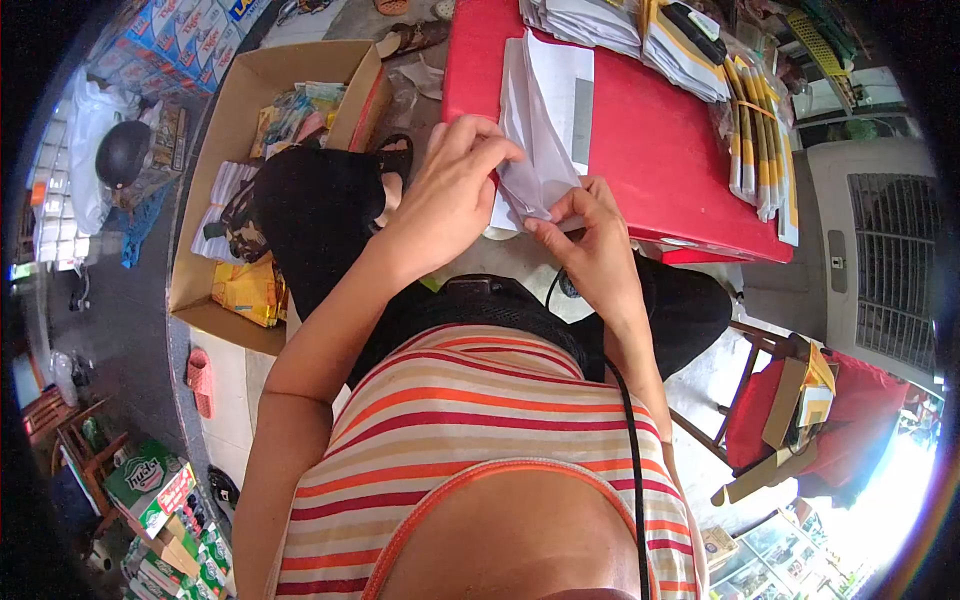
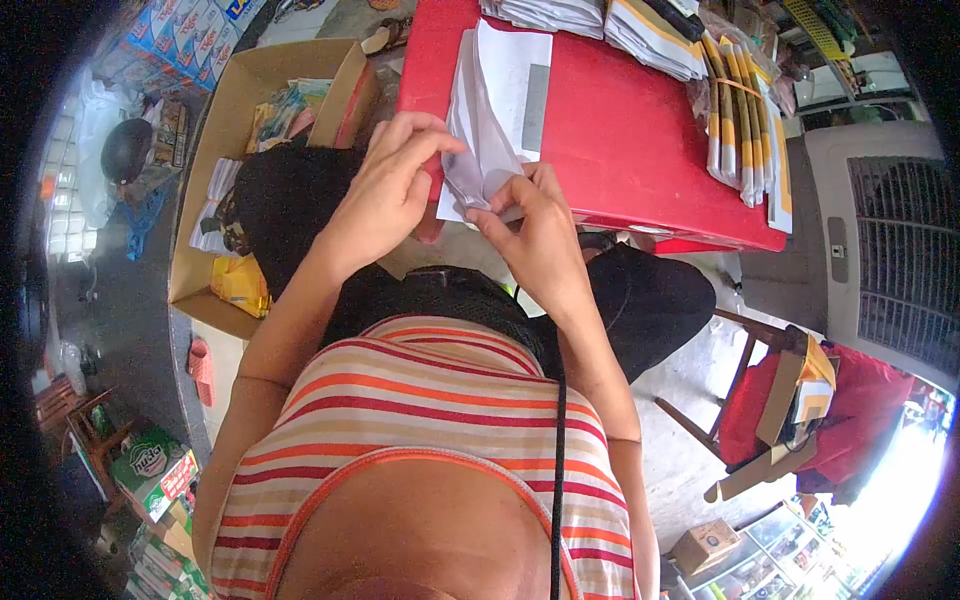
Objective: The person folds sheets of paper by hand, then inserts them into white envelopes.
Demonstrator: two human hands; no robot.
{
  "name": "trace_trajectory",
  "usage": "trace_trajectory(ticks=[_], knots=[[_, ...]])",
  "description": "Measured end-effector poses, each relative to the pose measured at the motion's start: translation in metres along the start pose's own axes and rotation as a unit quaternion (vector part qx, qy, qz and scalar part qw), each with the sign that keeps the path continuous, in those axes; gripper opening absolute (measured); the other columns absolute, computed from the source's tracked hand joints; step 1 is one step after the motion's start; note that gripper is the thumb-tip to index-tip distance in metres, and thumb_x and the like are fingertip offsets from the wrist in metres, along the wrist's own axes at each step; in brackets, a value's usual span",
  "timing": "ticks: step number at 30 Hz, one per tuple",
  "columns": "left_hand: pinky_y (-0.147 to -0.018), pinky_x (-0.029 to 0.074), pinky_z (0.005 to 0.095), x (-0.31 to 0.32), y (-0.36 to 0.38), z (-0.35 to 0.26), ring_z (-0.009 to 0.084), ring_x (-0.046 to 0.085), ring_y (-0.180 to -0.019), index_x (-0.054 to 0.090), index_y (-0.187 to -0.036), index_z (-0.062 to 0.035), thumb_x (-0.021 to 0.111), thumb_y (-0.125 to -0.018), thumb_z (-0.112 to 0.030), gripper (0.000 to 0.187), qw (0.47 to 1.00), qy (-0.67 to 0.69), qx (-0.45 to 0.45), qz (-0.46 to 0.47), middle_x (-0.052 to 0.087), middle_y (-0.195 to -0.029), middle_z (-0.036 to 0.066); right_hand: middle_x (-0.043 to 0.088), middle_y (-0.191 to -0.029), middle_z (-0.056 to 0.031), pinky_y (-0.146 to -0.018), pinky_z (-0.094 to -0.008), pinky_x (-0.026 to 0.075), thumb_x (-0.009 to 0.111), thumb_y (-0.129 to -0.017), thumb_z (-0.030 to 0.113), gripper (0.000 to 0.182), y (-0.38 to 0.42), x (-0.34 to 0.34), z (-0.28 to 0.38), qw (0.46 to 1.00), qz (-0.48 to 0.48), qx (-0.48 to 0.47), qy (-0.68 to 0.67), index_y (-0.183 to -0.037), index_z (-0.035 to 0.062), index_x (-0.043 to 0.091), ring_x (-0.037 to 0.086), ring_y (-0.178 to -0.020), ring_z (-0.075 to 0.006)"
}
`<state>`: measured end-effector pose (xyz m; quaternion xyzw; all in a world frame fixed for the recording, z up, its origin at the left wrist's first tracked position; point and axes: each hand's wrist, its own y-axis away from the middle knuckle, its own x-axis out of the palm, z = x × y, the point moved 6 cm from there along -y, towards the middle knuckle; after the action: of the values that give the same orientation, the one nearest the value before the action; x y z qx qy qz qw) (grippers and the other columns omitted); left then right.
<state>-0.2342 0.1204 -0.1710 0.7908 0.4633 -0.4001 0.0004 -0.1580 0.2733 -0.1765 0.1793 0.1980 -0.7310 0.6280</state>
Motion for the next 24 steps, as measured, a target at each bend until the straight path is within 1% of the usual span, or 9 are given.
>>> trace_trajectory(ticks=[5,7,12,15,17,20,22,23,24], knots=[[-0.102,0.043,0.0433,-0.001,-0.004,-0.004,0.0345,0.051,-0.115,0.063,-0.11,-0.0042,0.049,-0.076,0.014,0.041,1.0,-0.01,0.004,0.007,0.053,-0.117,0.014,0.054,-0.097,-0.0142,-0.07,-0.036,0.053,0.08,-0.082,0.011,0.026,0.0,0.0,0.0,1.0,0.003,-0.008,0.005,-0.087,-0.0048,0.06,0.062,-0.082,-0.0251],[-0.102,0.043,0.0434,-0.001,-0.006,-0.003,0.0344,0.051,-0.115,0.063,-0.11,-0.0042,0.05,-0.077,0.014,0.04,1.0,-0.021,0.01,0.008,0.053,-0.117,0.014,0.054,-0.098,-0.014,-0.07,-0.0362,0.054,0.08,-0.082,0.01,0.027,0.0,0.001,-0.001,1.0,0.009,0.006,0.001,-0.087,-0.0048,0.059,0.064,-0.081,-0.0251],[-0.101,0.043,0.0438,0.005,-0.011,-0.003,0.0352,0.05,-0.115,0.062,-0.107,-0.0039,0.051,-0.077,0.015,0.037,0.999,-0.035,0.015,0.016,0.052,-0.118,0.014,0.054,-0.098,-0.0139,-0.07,-0.0364,0.054,0.081,-0.082,0.01,0.027,0.001,0.001,0.0,1.0,0.008,-0.006,0.008,-0.086,-0.0043,0.058,0.065,-0.079,-0.0249],[-0.101,0.043,0.0442,0.009,-0.016,0.001,0.0362,0.049,-0.115,0.062,-0.106,-0.0039,0.051,-0.078,0.014,0.035,0.998,-0.043,0.02,0.032,0.052,-0.118,0.015,0.054,-0.098,-0.0138,-0.069,-0.0364,0.054,0.081,-0.082,0.011,0.028,0.001,0.002,-0.001,1.0,0.014,0.003,0.007,-0.087,-0.0038,0.058,0.065,-0.079,-0.0246],[-0.101,0.043,0.0447,0.012,-0.019,0.004,0.0368,0.049,-0.116,0.063,-0.105,-0.0041,0.049,-0.079,0.015,0.034,0.997,-0.045,0.005,0.062,0.051,-0.118,0.016,0.054,-0.098,-0.0137,-0.069,-0.0364,0.054,0.081,-0.082,0.011,0.028,0.001,0.002,-0.003,1.0,0.018,0.014,0.002,-0.087,-0.0037,0.058,0.064,-0.08,-0.0244],[-0.102,0.044,0.0446,0.012,-0.018,0.006,0.0366,0.049,-0.117,0.064,-0.104,-0.0046,0.05,-0.08,0.014,0.034,0.997,-0.037,0.007,0.065,0.051,-0.119,0.016,0.054,-0.097,-0.0132,-0.069,-0.0364,0.054,0.081,-0.082,0.013,0.03,0.001,0.002,-0.002,1.0,0.025,0.007,0.005,-0.092,-0.0029,0.057,0.064,-0.079,-0.0242],[-0.102,0.044,0.0443,0.011,-0.016,0.004,0.0364,0.049,-0.117,0.065,-0.105,-0.005,0.05,-0.08,0.014,0.035,0.997,-0.037,0.017,0.058,0.051,-0.12,0.016,0.055,-0.099,-0.0135,-0.069,-0.0356,0.054,0.082,-0.083,0.017,0.034,0.001,0.001,0.003,1.0,0.023,0.001,0.004,-0.096,-0.0021,0.057,0.063,-0.076,-0.0244],[-0.103,0.044,0.044,0.01,-0.015,0.001,0.0362,0.049,-0.117,0.066,-0.105,-0.0054,0.051,-0.079,0.013,0.035,0.998,-0.037,0.028,0.05,0.051,-0.121,0.016,0.055,-0.099,-0.0135,-0.069,-0.0356,0.054,0.082,-0.083,0.017,0.034,0.001,0.001,0.003,1.0,0.024,0.0,0.004,-0.096,-0.0021,0.057,0.063,-0.076,-0.0244],[-0.103,0.044,0.044,0.009,-0.013,0.0,0.0362,0.049,-0.117,0.066,-0.105,-0.0054,0.051,-0.079,0.013,0.035,0.998,-0.037,0.028,0.049,0.051,-0.121,0.016,0.056,-0.099,-0.0137,-0.068,-0.0352,0.053,0.081,-0.084,0.02,0.036,0.001,0.001,0.002,1.0,0.024,0.009,-0.005,-0.097,-0.002,0.056,0.062,-0.075,-0.0239]])
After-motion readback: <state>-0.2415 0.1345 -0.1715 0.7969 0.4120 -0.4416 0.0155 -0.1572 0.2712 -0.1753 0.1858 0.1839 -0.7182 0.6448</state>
